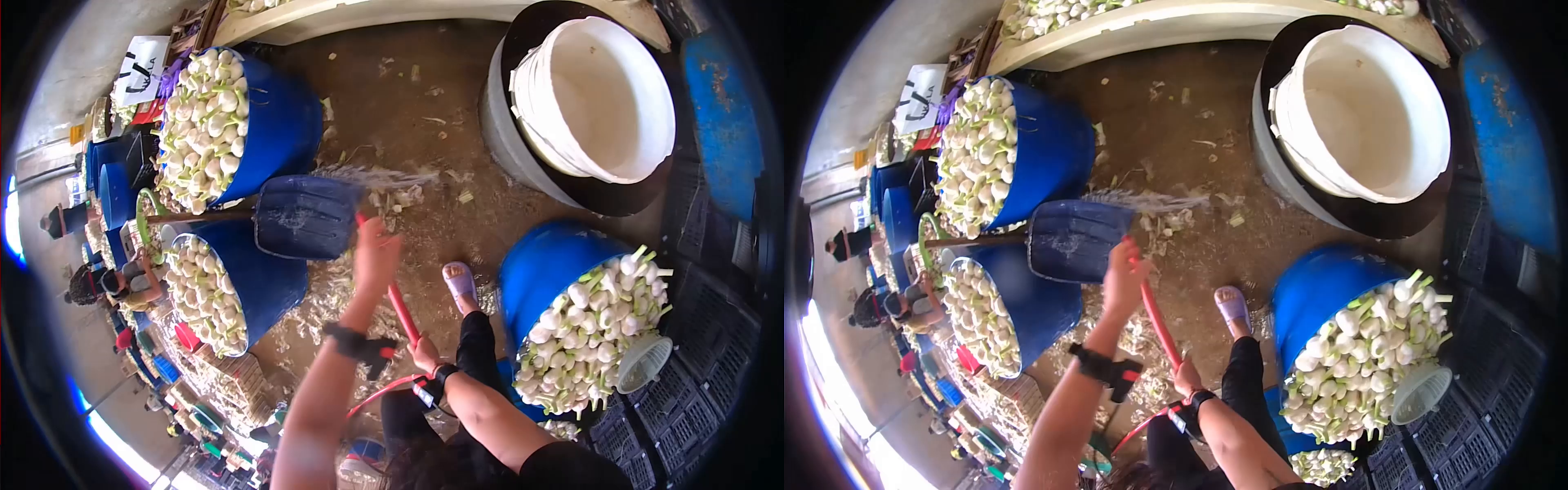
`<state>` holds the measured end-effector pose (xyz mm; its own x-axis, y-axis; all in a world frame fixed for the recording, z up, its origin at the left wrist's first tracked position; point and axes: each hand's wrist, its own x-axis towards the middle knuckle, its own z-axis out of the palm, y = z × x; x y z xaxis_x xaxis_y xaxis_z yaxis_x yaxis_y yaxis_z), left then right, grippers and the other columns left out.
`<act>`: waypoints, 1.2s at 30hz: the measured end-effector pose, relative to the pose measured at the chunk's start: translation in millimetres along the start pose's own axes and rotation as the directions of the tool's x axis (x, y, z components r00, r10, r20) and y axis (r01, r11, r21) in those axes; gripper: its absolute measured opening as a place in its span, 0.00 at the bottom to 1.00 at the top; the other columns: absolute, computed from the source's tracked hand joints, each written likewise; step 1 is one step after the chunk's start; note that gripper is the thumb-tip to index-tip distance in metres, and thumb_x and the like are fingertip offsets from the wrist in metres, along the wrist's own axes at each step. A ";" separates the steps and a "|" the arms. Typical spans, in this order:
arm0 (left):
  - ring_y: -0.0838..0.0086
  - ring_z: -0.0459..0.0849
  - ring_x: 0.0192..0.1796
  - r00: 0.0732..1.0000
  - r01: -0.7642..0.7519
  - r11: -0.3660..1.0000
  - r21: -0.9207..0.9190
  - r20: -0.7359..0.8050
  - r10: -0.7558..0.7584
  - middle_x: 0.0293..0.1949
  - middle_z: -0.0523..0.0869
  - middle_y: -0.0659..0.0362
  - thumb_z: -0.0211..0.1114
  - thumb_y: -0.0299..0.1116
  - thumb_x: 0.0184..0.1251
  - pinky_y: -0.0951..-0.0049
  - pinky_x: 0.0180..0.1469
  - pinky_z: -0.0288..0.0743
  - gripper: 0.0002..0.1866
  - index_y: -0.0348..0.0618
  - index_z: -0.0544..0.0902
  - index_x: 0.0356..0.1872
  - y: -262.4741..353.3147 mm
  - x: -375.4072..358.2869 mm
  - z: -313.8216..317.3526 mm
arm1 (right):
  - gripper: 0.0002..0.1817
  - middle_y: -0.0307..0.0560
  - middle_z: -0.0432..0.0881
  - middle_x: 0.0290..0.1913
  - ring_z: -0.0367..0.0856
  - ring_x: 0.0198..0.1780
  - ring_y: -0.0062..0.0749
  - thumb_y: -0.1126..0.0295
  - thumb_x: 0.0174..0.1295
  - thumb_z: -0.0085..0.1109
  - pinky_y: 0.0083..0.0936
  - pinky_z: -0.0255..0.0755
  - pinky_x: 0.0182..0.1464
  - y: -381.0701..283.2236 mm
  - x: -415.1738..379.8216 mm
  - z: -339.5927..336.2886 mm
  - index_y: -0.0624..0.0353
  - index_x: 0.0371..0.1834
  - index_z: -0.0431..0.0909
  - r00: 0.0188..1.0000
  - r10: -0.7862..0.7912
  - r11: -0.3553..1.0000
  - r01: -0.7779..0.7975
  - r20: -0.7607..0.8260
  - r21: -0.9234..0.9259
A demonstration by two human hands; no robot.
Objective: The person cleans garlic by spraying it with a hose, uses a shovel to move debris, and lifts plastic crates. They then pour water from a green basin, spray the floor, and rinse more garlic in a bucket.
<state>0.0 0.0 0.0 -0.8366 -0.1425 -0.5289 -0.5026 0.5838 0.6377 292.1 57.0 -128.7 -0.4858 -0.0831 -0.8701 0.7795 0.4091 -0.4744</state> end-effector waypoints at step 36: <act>0.65 0.82 0.39 0.965 -0.192 -0.189 0.963 0.151 -0.215 0.33 0.84 0.58 0.68 0.43 0.42 0.64 0.44 0.73 0.16 0.47 0.84 0.32 -143.9 263.8 -538.0 | 0.11 0.44 0.74 0.24 0.73 0.26 0.31 0.70 0.49 0.56 0.27 0.67 0.29 -142.1 -58.3 91.0 0.62 0.35 0.72 0.884 0.001 0.998 0.032 -0.468 0.061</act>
<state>-265.6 -551.6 70.0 -0.6667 -0.1423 -0.7316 0.4660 0.6866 -0.5581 245.6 -78.9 -22.7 -0.6140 0.3520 -0.7065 0.7864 0.3501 -0.5089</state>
